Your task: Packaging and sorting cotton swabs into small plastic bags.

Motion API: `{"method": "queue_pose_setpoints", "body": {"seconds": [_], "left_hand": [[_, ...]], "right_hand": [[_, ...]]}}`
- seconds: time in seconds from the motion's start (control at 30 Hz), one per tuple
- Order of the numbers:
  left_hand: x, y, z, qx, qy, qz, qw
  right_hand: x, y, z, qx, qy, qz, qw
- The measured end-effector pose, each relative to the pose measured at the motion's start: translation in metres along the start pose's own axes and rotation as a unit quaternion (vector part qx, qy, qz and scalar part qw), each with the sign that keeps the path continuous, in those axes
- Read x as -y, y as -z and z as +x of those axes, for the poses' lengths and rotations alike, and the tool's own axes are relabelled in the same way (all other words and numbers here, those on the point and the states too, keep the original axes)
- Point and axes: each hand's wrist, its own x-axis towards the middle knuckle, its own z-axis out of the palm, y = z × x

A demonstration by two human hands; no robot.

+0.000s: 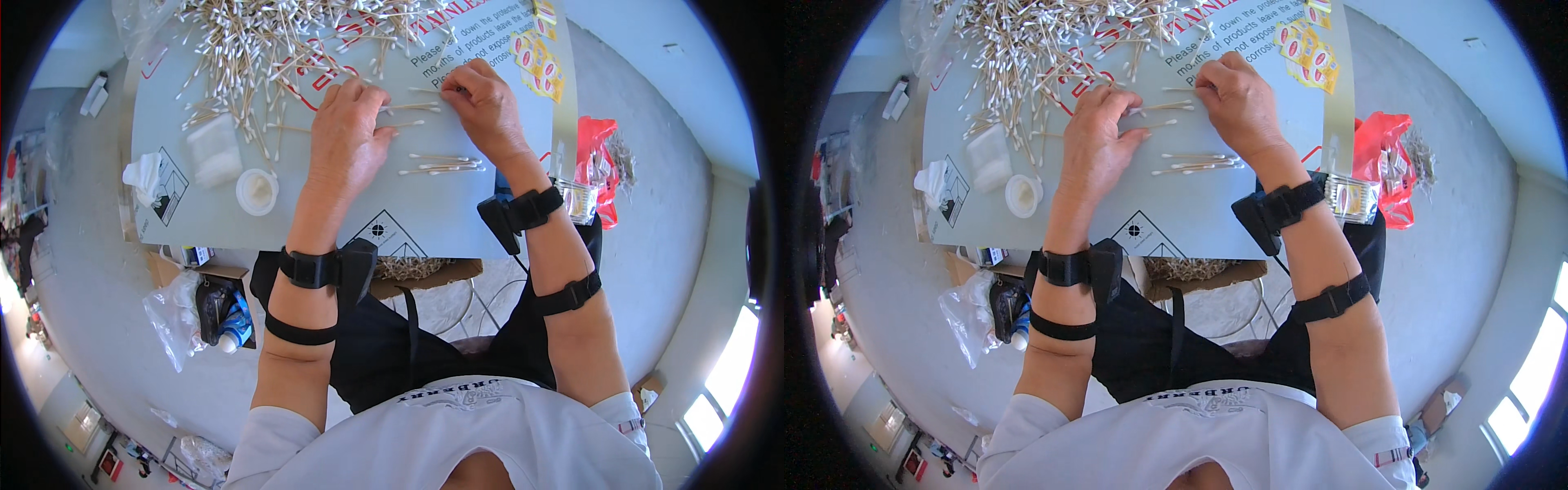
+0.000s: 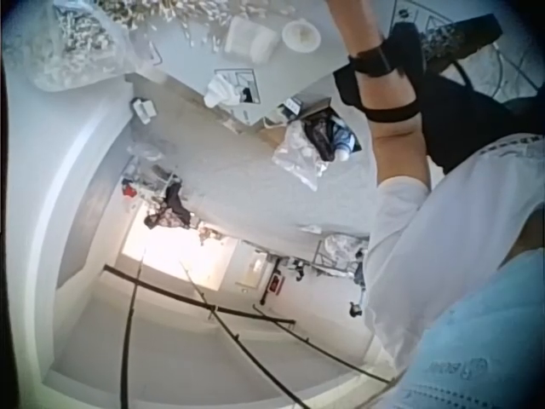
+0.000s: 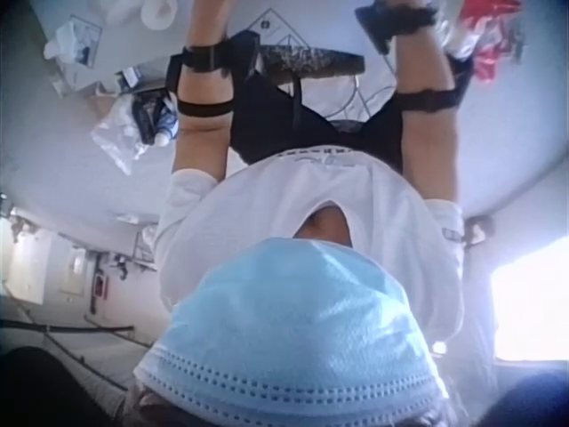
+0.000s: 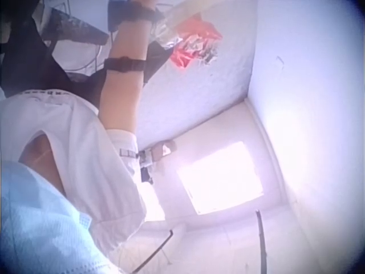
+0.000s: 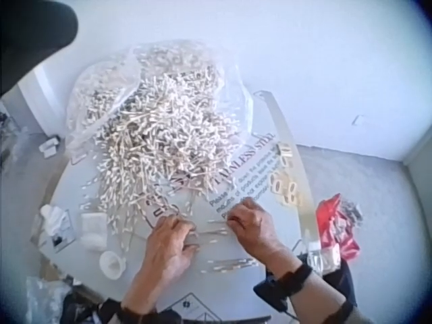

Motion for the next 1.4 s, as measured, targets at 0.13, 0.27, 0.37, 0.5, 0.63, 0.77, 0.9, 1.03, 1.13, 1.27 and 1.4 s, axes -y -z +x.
{"method": "queue_pose_setpoints", "body": {"seconds": [0.13, 0.27, 0.37, 0.5, 0.63, 0.77, 0.9, 1.03, 1.13, 1.27, 1.4], "left_hand": [[0.002, 0.0, -0.001, 0.009, 0.006, -0.002, 1.0], [0.001, 0.002, -0.001, 0.008, -0.002, 0.013, 1.0], [0.002, 0.002, -0.001, 0.004, -0.005, 0.003, 1.0], [-0.001, 0.004, 0.0, -0.005, -0.015, 0.015, 1.0], [0.005, 0.006, 0.002, -0.007, 0.026, 0.02, 0.999], [0.013, 0.007, 0.001, -0.058, 0.068, 0.064, 0.994], [0.019, 0.007, 0.003, -0.087, 0.047, 0.067, 0.993], [0.018, 0.003, 0.008, -0.108, -0.021, 0.097, 0.989], [0.012, -0.009, 0.012, -0.102, -0.05, 0.096, 0.989], [0.004, -0.016, 0.012, -0.088, -0.063, 0.062, 0.992], [0.012, -0.007, 0.009, -0.106, -0.027, 0.066, 0.992]], "right_hand": [[0.01, -0.009, 0.005, 0.014, -0.006, -0.005, 1.0], [0.024, -0.01, 0.003, 0.053, 0.022, 0.039, 0.998], [0.027, -0.008, -0.005, 0.052, 0.044, 0.058, 0.996], [0.026, -0.009, -0.008, 0.037, 0.092, 0.038, 0.994], [0.022, -0.011, -0.007, 0.052, 0.099, 0.046, 0.993], [0.02, -0.008, -0.009, 0.048, 0.087, 0.074, 0.992], [0.017, -0.002, -0.015, 0.062, 0.059, 0.093, 0.992], [0.02, -0.003, -0.016, 0.073, 0.05, 0.1, 0.991], [0.021, -0.005, -0.017, 0.073, 0.054, 0.092, 0.992], [0.025, -0.007, -0.017, 0.055, 0.021, 0.113, 0.992], [0.027, -0.011, -0.013, 0.051, 0.055, 0.064, 0.995]]}}
